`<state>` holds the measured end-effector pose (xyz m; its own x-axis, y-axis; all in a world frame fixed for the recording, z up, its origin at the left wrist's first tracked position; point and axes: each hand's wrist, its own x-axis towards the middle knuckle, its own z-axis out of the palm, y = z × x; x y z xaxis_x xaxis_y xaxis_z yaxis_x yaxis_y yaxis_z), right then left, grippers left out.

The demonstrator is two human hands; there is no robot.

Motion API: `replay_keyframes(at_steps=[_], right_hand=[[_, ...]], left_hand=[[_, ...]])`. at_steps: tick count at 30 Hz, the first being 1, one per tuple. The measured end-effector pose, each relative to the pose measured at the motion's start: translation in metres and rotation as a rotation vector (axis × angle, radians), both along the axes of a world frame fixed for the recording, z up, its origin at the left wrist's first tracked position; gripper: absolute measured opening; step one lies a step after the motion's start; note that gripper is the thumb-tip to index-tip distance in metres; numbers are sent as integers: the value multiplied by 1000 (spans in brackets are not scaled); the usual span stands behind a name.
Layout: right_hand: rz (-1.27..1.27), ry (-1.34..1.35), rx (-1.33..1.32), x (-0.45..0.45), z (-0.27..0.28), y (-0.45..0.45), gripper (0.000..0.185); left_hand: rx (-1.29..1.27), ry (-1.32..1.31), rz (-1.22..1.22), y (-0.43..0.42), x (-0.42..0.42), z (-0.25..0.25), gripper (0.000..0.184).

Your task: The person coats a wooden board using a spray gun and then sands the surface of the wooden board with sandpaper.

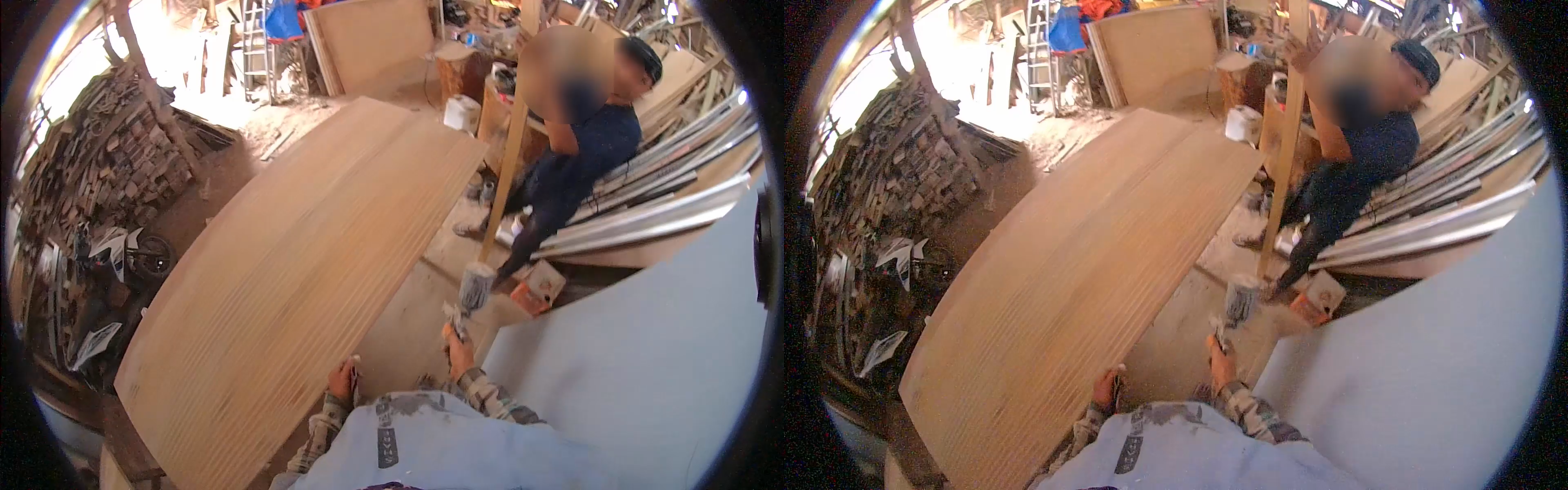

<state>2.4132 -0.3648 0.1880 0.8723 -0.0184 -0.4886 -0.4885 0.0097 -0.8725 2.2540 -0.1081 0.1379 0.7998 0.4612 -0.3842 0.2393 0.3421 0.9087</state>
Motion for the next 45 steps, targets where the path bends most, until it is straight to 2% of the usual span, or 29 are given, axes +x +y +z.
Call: replay_keyframes(at_steps=[1,3,5,7,10,12,13,16,18,19,20,22,23,24,26,28,30,32,33,35,38,39,41,42,44,45], right_hand=[[-79,-56,22,-11,17,8,48],[-57,-78,1,-21,7,12,45],[35,-130,22,-20,-1,30,42],[-7,-121,87,-27,12,38,45],[39,-13,118,-24,29,14,47],[161,-31,94,-29,52,13,47],[233,-60,71,-28,56,10,47],[493,10,-15,-3,60,-14,46],[653,5,-84,5,91,-28,43],[718,-51,-11,9,92,-33,42],[791,-106,69,15,86,-34,41],[954,-85,34,29,81,-23,41],[1024,-73,29,33,84,-19,41],[1091,-60,27,37,84,-18,41],[1194,-66,39,55,79,-15,42],[1337,-27,-52,86,91,-35,41],[1393,-6,-78,115,89,-66,40],[1460,-19,-87,137,93,-81,40],[1476,-44,-120,88,103,14,39],[1528,-74,-138,87,114,23,38],[1586,-95,-25,82,108,42,38],[1591,-99,-45,83,100,45,37],[1593,-103,-41,67,96,60,36],[1600,-88,-35,49,107,70,37],[1636,-82,-29,17,117,92,39],[1596,-58,-6,3,114,101,41]], left_hand=[[97,-46,-2,12,-2,-8,32],[188,-66,44,28,-23,0,32],[-118,123,100,40,-32,37,30],[-81,154,136,58,-47,47,29],[18,106,283,20,-75,79,31],[-50,48,391,5,-98,102,29],[-52,55,476,-7,-109,94,29],[-110,-27,777,-63,-135,63,27],[-240,-136,788,-117,-151,76,29],[-231,-62,838,-140,-149,97,32],[-237,-59,912,-162,-154,88,32],[-205,71,983,-211,-156,60,36],[-246,86,1081,-237,-149,53,42],[-233,83,1169,-263,-137,67,42],[-461,96,1234,-301,-107,117,51],[-508,113,1270,-359,-76,130,53],[-572,128,1271,-423,-42,118,57],[-665,-127,1355,-467,-13,90,60],[-693,-152,1376,-375,-53,95,60],[-706,-132,1319,-373,-43,113,59],[-616,-224,1281,-371,-43,97,55],[-596,-231,1301,-371,-46,106,55],[-546,-27,1414,-365,-66,125,52],[-529,-25,1425,-363,-89,112,52],[-399,-6,1610,-369,-128,81,50],[-463,84,1713,-369,-138,126,51]])
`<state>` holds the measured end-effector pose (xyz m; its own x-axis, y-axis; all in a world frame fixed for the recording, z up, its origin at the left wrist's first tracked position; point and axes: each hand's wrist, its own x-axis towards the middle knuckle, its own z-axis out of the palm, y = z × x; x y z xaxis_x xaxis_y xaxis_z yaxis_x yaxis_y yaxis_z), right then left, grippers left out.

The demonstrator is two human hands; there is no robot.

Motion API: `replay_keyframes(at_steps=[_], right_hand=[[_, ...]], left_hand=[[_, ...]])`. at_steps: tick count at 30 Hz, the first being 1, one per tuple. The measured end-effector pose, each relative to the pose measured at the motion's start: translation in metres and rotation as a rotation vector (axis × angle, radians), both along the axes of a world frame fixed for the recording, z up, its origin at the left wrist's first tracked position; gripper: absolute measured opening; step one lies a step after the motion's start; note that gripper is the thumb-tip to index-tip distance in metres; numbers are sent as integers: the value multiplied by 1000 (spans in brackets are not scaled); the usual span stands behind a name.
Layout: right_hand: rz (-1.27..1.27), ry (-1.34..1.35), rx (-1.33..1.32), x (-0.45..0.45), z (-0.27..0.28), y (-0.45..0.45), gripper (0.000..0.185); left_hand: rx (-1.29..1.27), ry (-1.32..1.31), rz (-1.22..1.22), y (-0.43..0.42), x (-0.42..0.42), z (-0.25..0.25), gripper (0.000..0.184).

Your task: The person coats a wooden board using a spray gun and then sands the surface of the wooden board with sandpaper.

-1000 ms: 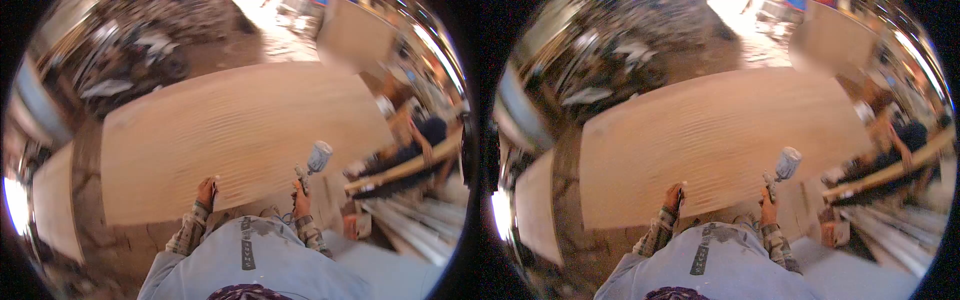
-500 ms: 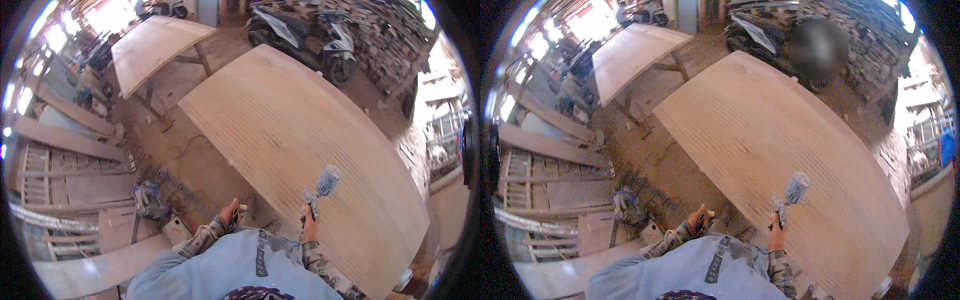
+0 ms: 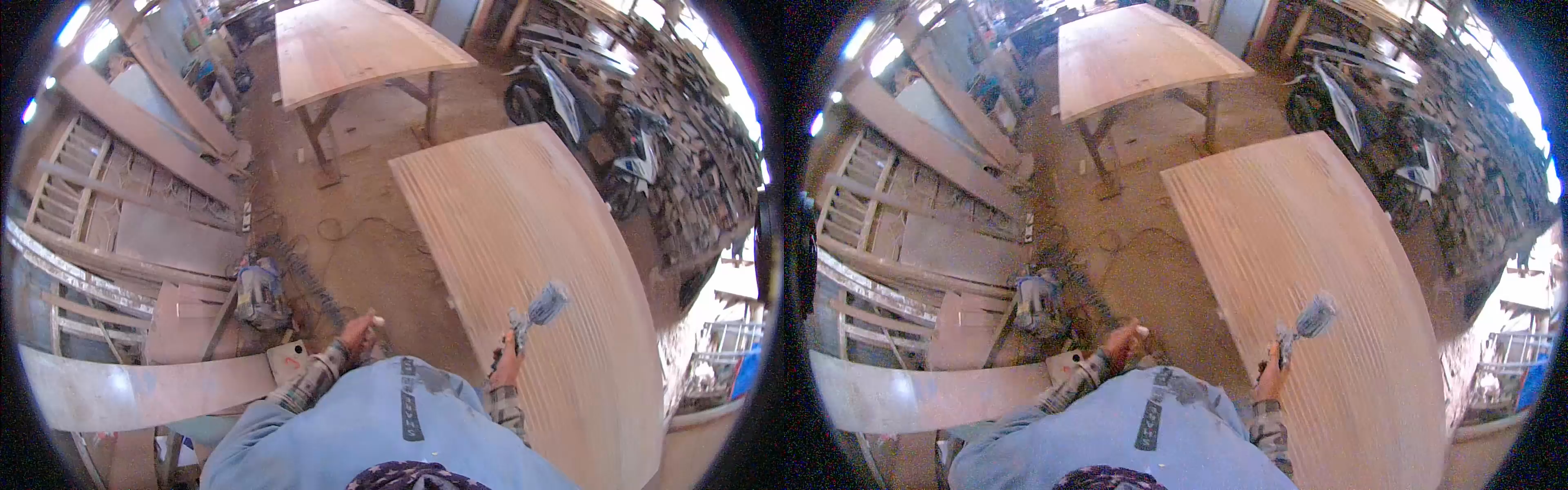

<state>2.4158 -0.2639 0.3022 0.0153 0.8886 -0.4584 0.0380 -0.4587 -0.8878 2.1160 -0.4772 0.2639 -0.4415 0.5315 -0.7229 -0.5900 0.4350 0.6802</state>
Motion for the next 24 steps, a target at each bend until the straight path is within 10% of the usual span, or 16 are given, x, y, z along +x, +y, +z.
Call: replay_keyframes(at_steps=[4,8,9,15,18,20,24], right_hand=[[38,39,87,-48,-29,27,34],[145,146,177,-64,74,-43,29],[348,142,164,-196,32,36,30],[534,97,66,-317,29,51,41],[644,-14,43,-362,8,80,41],[656,102,169,-404,5,94,40],[611,201,132,-490,8,133,42]], left_hand=[[159,-45,264,-57,-64,40,51],[286,14,315,-122,-80,78,48],[295,7,536,-86,-166,48,47],[390,58,850,-81,-159,62,43],[357,-23,868,-98,-152,-52,46],[912,-535,648,-106,-185,-108,54],[934,-341,652,-74,-277,-93,60]])
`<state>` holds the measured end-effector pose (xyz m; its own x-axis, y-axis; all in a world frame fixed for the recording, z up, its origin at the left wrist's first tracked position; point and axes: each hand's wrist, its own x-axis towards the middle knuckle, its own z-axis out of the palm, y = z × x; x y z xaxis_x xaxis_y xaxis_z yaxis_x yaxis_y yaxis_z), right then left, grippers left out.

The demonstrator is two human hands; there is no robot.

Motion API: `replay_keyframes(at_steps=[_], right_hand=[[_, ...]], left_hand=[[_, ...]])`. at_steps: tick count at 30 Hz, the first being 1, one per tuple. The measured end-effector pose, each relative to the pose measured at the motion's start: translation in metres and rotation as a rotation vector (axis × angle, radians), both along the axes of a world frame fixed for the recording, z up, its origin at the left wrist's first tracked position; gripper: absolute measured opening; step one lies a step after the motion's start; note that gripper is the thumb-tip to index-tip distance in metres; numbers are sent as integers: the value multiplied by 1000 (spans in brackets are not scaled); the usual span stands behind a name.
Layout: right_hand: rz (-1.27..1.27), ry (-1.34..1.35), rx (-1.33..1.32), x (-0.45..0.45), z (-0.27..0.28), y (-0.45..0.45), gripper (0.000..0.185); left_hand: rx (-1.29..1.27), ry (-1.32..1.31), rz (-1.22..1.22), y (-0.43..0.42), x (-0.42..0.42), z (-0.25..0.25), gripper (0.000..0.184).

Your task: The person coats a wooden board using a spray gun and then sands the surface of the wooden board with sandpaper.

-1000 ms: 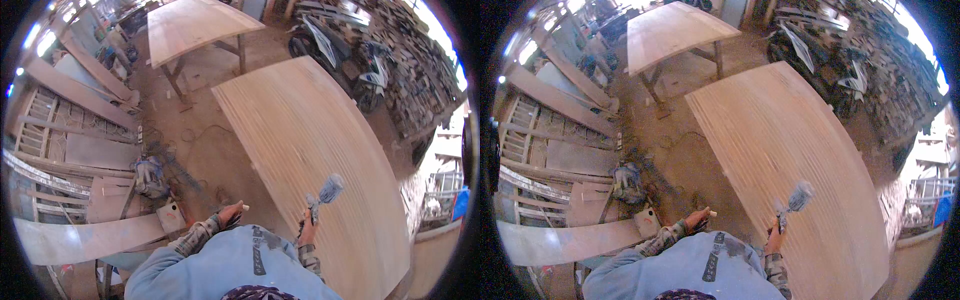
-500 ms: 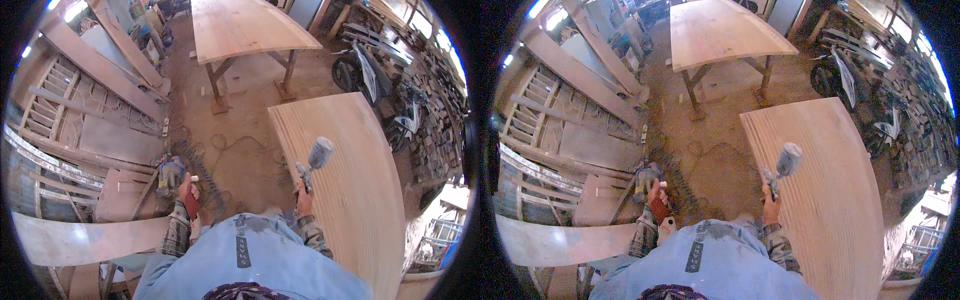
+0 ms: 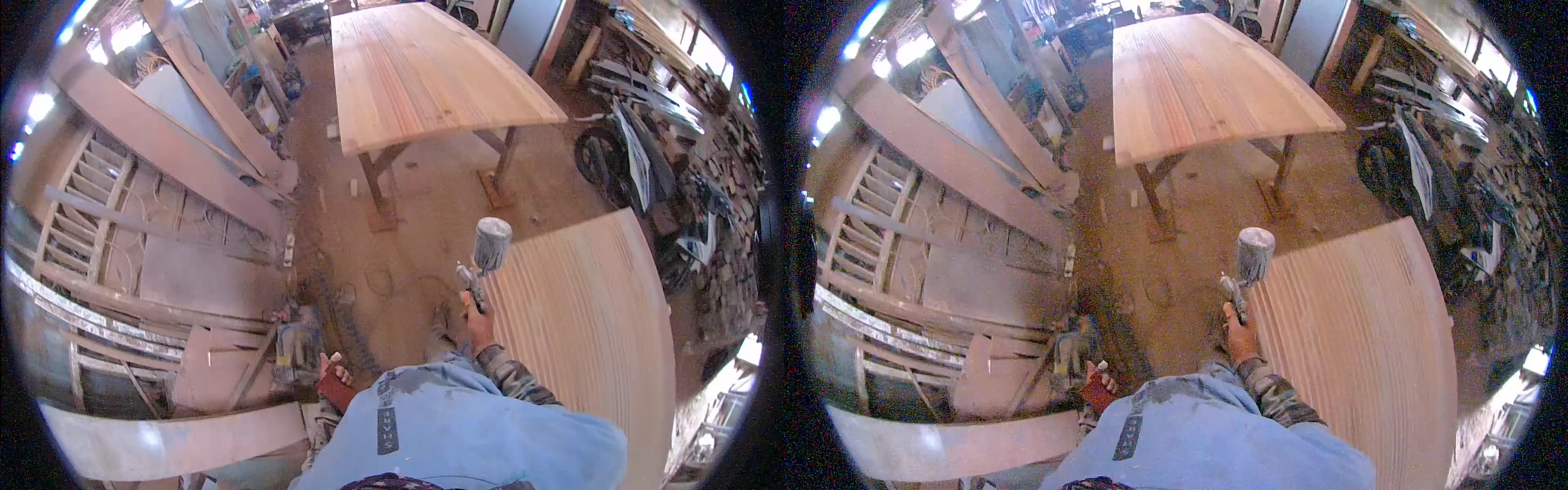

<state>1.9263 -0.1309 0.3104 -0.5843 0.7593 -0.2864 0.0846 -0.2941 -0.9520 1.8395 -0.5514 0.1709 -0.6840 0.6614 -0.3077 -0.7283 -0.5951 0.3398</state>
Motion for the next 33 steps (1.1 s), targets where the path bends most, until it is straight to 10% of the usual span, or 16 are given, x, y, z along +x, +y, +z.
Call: replay_keyframes(at_steps=[8,15,18,25,27,33], right_hand=[[-26,-92,8,-145,30,111,38],[-297,-48,-36,-199,21,178,44],[-552,43,-57,-197,-1,196,51],[-1008,1,-163,-209,-59,217,45],[-1079,-102,-157,-199,-98,226,45],[-1261,-37,-113,-113,-163,224,46]], left_hand=[[-547,9,152,166,-134,135,47],[-705,-45,179,186,-216,81,47],[-376,51,13,189,-272,63,50],[-778,-185,49,266,-458,91,49],[-712,158,-414,251,-542,39,49],[-847,323,-389,343,-608,107,53]])
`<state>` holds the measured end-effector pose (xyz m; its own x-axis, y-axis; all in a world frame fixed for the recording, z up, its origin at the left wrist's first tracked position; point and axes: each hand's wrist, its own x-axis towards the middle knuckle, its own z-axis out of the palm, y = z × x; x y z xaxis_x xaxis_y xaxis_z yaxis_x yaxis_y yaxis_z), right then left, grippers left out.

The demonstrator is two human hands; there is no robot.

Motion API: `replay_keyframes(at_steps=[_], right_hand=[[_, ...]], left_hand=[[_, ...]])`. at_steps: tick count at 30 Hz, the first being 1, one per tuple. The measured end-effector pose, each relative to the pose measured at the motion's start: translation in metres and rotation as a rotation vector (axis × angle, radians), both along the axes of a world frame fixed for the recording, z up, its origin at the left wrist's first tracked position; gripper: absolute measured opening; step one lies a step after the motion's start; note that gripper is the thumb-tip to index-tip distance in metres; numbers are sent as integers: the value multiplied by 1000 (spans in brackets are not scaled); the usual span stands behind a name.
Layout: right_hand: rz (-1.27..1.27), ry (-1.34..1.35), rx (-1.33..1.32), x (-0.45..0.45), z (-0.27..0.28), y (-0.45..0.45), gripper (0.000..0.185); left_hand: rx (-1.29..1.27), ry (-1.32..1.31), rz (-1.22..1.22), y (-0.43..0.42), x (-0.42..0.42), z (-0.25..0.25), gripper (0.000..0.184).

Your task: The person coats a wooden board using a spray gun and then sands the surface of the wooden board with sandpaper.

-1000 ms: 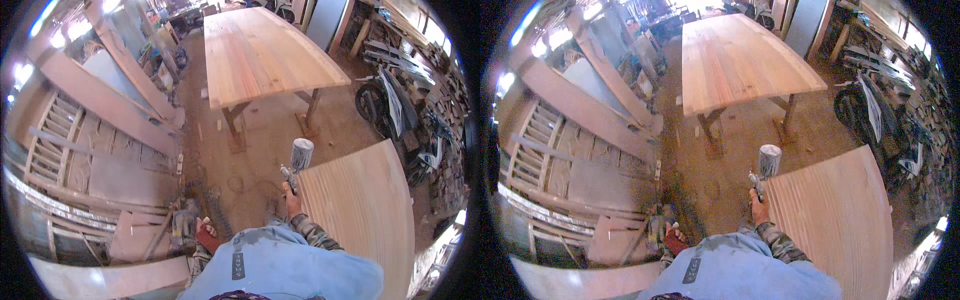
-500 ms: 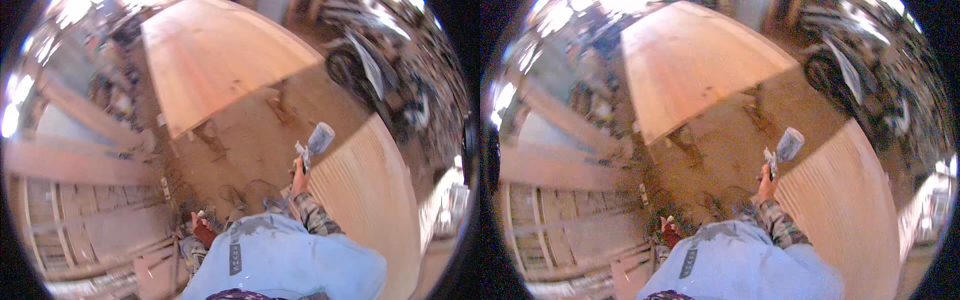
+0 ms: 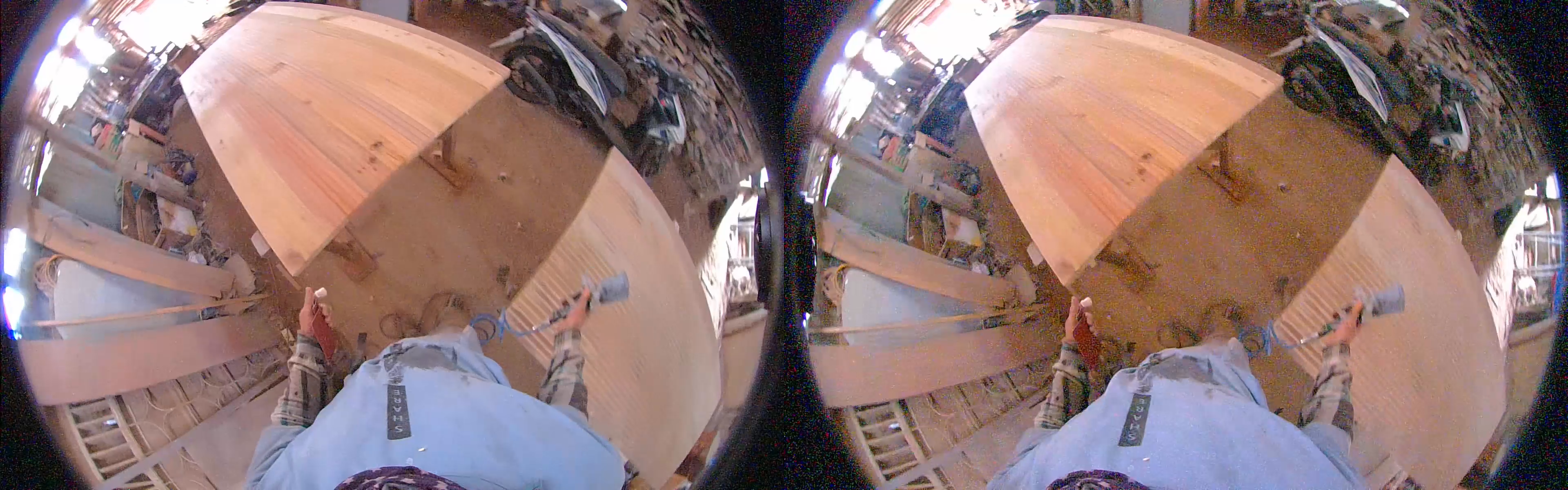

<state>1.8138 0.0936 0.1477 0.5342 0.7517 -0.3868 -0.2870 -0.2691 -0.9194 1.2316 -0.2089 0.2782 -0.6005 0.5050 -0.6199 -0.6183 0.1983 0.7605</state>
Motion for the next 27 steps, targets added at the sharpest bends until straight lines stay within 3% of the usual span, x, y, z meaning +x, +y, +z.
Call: replay_keyframes(at_steps=[4,5,7,10,11,14,17,22,24,27], right_hand=[[-65,11,-240,-13,39,-15,50],[-68,-71,-225,15,-6,-9,53],[-80,-241,-203,78,-104,5,59],[-102,-359,-213,48,-57,-4,69],[-88,-130,-68,54,-76,-1,77],[21,-284,37,71,-115,-6,77],[63,-381,-89,46,-62,-12,72],[85,-383,-100,47,-66,-25,65],[117,-246,-167,22,-28,-34,68],[95,-272,-237,16,-47,-53,72]], left_hand=[[55,-182,45,34,-40,-9,52],[-10,-60,62,45,-37,-21,54],[-49,-90,77,73,2,0,53],[-94,-146,27,91,39,-25,51],[-96,-166,-38,93,46,-36,50],[-83,-226,-98,107,74,-32,51],[-107,-224,-161,116,82,-32,51],[-170,-306,-251,127,66,-25,53],[-153,-166,-215,144,68,5,53],[-60,-203,-272,149,40,-15,54]])
